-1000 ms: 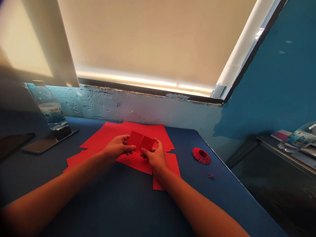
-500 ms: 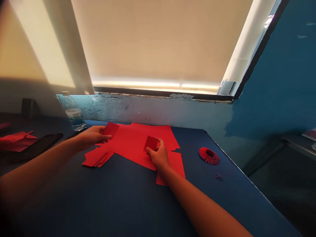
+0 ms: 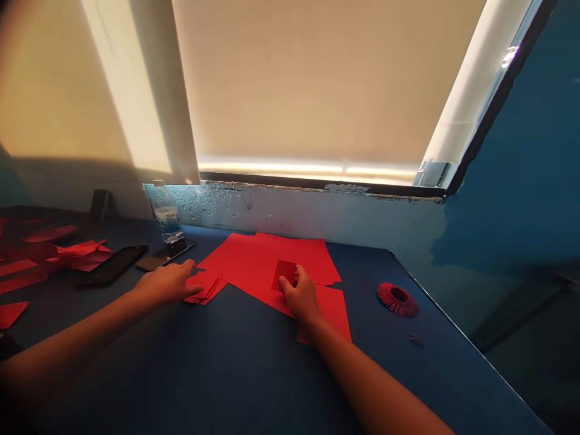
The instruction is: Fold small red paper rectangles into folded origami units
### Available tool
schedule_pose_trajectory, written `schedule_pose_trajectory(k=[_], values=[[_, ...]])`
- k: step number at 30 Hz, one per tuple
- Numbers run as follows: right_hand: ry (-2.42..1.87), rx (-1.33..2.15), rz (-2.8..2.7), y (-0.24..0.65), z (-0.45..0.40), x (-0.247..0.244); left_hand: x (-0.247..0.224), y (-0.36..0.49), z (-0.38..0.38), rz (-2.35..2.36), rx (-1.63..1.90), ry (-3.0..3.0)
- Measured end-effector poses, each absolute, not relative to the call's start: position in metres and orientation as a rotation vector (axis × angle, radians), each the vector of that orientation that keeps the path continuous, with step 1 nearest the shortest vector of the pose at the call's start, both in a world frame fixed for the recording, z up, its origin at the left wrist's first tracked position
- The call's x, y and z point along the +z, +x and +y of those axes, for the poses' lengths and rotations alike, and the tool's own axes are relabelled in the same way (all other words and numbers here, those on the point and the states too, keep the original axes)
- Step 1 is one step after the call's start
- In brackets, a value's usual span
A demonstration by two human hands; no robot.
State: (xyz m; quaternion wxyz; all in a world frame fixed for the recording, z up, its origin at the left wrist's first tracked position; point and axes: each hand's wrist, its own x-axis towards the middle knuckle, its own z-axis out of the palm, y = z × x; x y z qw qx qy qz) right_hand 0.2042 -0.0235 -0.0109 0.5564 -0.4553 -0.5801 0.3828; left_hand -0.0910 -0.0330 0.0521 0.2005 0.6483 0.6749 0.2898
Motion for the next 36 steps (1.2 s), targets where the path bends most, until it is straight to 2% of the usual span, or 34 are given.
schedule_pose_trajectory(k=[2, 3, 8, 12, 16, 19, 22, 26, 36], values=[[-1.04, 0.867, -1.416, 0.202, -0.027, -0.009, 0.062, -0.072, -0.038, 2.115, 0.611, 2.04], [-1.027, 0.856, -1.432, 0.201, -0.028, -0.007, 0.065, -0.06, -0.04, 2.082, 0.557, 2.137], [-0.949, 0.987, -1.459, 0.199, -0.032, -0.003, 0.058, 0.008, -0.034, 1.461, 0.652, 2.211], [-0.97, 1.038, -1.549, 0.201, -0.031, -0.004, 0.047, 0.03, -0.023, 1.28, 0.749, 2.029], [-1.175, 0.661, -1.755, 0.199, -0.033, -0.003, 0.053, -0.007, -0.018, 1.368, 0.714, 1.951], [-1.301, 0.261, -2.028, 0.198, -0.039, -0.001, 0.059, -0.061, -0.015, 1.621, 0.591, 1.892], [-1.397, 0.027, -2.222, 0.199, -0.042, 0.002, 0.05, -0.108, -0.015, 1.786, 0.479, 1.903], [-1.557, -0.044, -2.229, 0.205, -0.037, 0.001, 0.028, -0.13, -0.022, 1.828, 0.424, 2.008], [-1.735, 0.017, -2.092, 0.202, -0.03, -0.003, 0.008, -0.13, -0.025, 1.925, 0.63, 2.121]])
